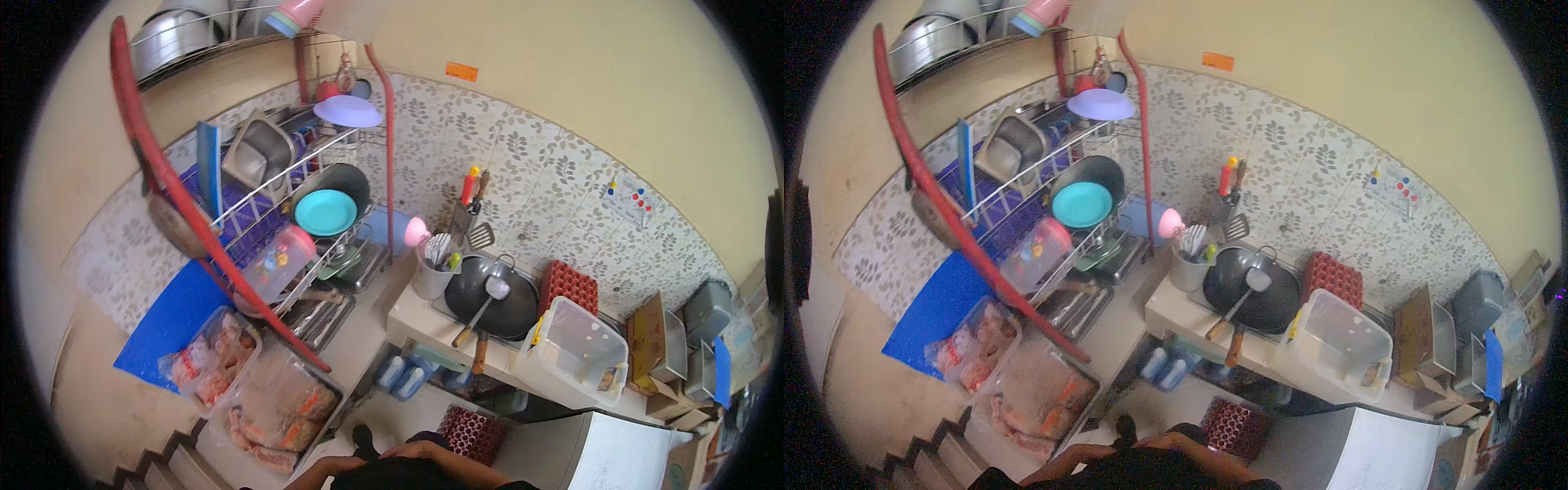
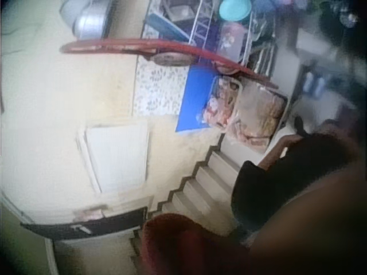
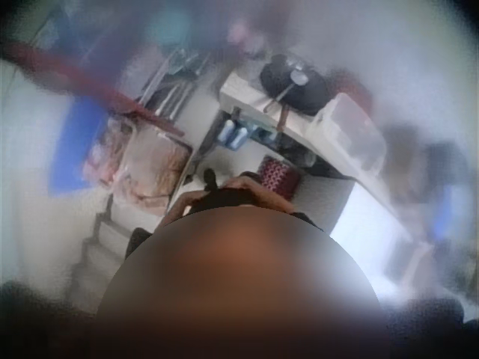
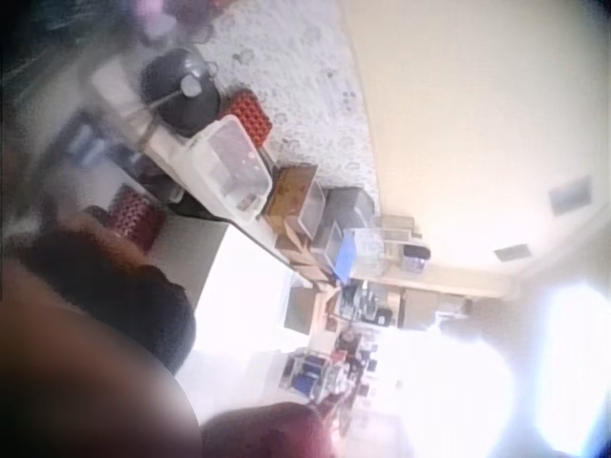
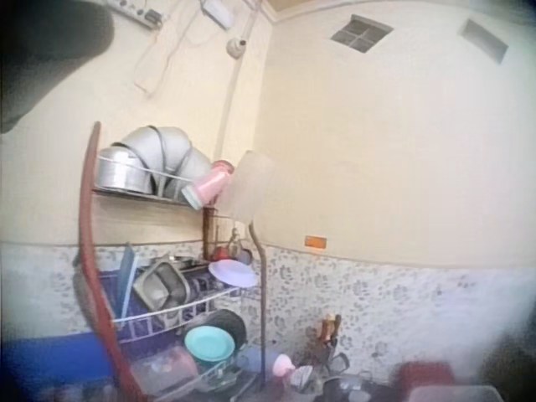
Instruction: The person retrieves water from a dispenser, then moves to a prep table. They add a white powder from a plastic bag into a metal bowl, pour water from a measuring jug, and stir the mixture with a spoon. The person then walks to the cooking line and returns to the prep table.
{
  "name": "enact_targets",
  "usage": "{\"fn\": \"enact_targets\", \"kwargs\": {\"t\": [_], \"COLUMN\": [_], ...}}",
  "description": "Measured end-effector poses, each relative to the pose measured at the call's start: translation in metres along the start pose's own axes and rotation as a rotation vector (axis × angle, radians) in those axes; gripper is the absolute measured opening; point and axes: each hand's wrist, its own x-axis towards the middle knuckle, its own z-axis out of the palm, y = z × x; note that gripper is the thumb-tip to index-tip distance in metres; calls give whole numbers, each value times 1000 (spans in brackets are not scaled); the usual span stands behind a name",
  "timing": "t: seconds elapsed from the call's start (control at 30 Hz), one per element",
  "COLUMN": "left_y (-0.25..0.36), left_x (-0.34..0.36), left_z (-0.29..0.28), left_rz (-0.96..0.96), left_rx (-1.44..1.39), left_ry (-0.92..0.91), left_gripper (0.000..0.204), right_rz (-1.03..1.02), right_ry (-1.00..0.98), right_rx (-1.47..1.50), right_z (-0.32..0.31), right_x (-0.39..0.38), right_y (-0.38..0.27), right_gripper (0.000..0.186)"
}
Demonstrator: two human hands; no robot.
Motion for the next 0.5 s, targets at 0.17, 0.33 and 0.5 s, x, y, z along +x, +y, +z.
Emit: {"fn": "enact_targets", "kwargs": {"t": [0.17,0.33,0.5], "left_y": [30,75,77], "left_x": [-5,-15,27], "left_z": [-34,-23,-17], "left_rz": [17,277,374], "left_rx": [18,314,317], "left_ry": [-32,21,41], "left_gripper": [45,52,46], "right_rz": [-177,-88,-113], "right_ry": [-34,-121,-340], "right_rx": [35,9,-122], "right_z": [-22,-62,-101], "right_x": [-2,-33,-60], "right_y": [-38,-94,-126], "right_gripper": [46,34,35]}}
